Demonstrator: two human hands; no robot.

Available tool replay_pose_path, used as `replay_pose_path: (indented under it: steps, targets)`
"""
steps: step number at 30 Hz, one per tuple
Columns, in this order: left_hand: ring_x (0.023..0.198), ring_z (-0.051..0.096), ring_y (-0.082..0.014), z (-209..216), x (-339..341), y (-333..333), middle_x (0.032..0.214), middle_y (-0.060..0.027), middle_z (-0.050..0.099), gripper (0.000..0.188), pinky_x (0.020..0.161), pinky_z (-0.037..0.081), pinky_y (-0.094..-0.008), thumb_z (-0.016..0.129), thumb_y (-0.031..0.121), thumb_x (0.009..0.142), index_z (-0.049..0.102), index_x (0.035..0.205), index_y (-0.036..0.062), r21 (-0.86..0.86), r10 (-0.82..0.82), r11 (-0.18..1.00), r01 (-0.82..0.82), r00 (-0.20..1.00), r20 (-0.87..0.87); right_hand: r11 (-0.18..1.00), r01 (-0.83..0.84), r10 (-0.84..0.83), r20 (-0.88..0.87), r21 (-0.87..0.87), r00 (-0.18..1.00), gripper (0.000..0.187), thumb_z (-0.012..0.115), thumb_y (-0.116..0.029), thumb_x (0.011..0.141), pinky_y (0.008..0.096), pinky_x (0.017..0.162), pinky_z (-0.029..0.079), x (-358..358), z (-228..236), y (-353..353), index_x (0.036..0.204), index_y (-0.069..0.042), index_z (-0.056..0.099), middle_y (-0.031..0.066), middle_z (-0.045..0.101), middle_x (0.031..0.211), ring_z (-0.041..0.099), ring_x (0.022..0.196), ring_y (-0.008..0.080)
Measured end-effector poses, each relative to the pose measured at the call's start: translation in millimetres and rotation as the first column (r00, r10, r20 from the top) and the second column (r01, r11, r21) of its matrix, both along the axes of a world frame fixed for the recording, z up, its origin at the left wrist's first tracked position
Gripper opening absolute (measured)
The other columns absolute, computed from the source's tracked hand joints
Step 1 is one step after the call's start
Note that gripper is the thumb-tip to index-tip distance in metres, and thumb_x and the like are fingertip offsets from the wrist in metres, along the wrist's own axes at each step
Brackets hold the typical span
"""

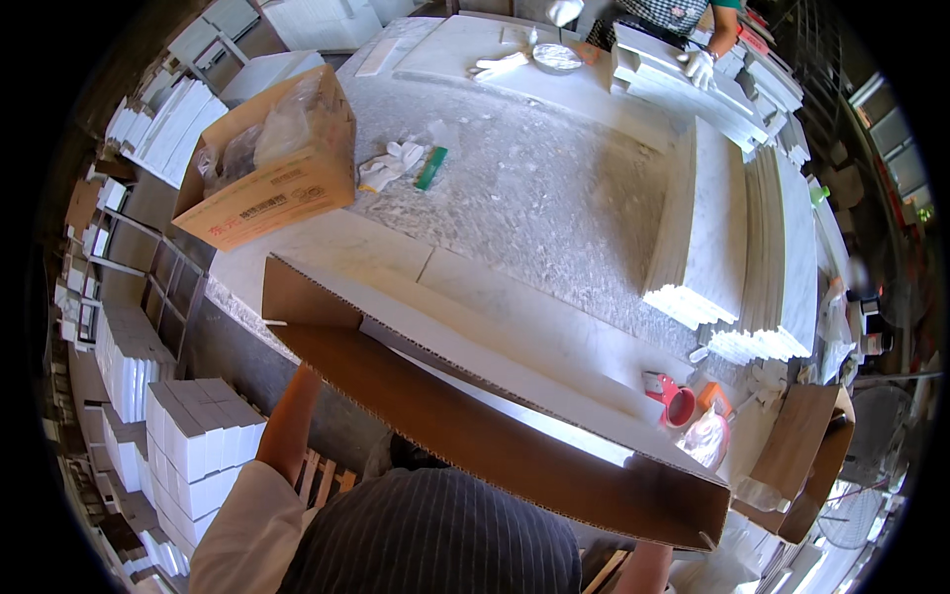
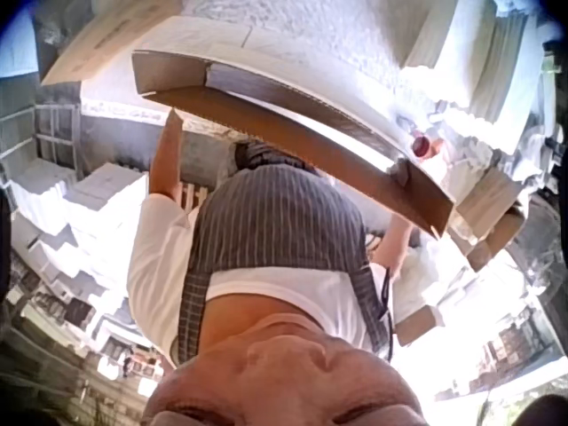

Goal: The person places a white rectangular panel on a workbench, smooths a plastic sheet over it, and wraps the panel with the plastic. The person then stacks the wrapped panel with other finished panels. A coworker is visible in the background handling similar panels.

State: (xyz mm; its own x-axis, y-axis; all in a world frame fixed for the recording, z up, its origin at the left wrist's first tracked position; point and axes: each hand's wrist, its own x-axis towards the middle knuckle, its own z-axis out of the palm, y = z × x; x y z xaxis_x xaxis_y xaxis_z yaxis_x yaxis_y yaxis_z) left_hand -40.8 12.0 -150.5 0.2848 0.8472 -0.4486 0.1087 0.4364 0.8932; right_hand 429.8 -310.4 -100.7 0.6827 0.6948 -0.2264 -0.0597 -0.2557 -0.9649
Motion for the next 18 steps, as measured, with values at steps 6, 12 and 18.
replay_pose_path:
  steps: [6,12,18]
  targets:
    - [0.132,0.044,-0.0307,-1.1,-2.4,-2.7,0.142,-0.0169,0.045,0.078,0.109,0.038,-0.0381,0.076,0.032,0.078,0.040,0.142,0.0044,-0.019,0.005,1.000,-0.006,1.000,-0.023,0.999,0.033,-0.031,-0.037,0.043,0.999,0.048,0.049,-0.038,0.098,0.0360,0.095,0.045,11.0,4.9,8.5,0.130,-0.003,0.053,0.0109,0.059,0.125,0.055,0.109,0.0223]
    - [0.132,0.044,-0.0303,-0.1,-3.0,0.4,0.142,-0.0169,0.046,0.077,0.109,0.038,-0.0379,0.075,0.032,0.080,0.040,0.142,0.0035,-0.029,-0.002,1.000,0.000,0.999,-0.043,0.994,0.053,-0.041,-0.120,0.101,0.992,0.048,0.050,-0.038,0.098,0.0357,0.094,0.045,17.0,3.4,18.8,0.130,-0.003,0.053,0.0107,0.059,0.124,0.056,0.108,0.0217]
    - [0.132,0.044,-0.0298,0.6,-5.1,-4.0,0.142,-0.0169,0.046,0.075,0.109,0.038,-0.0377,0.073,0.032,0.082,0.039,0.142,0.0026,-0.036,0.016,0.999,-0.018,0.999,-0.038,0.989,0.057,-0.033,-0.171,0.136,0.985,0.048,0.051,-0.038,0.097,0.0353,0.094,0.045,21.3,-0.9,28.1,0.130,-0.002,0.053,0.0106,0.059,0.124,0.056,0.107,0.0210]
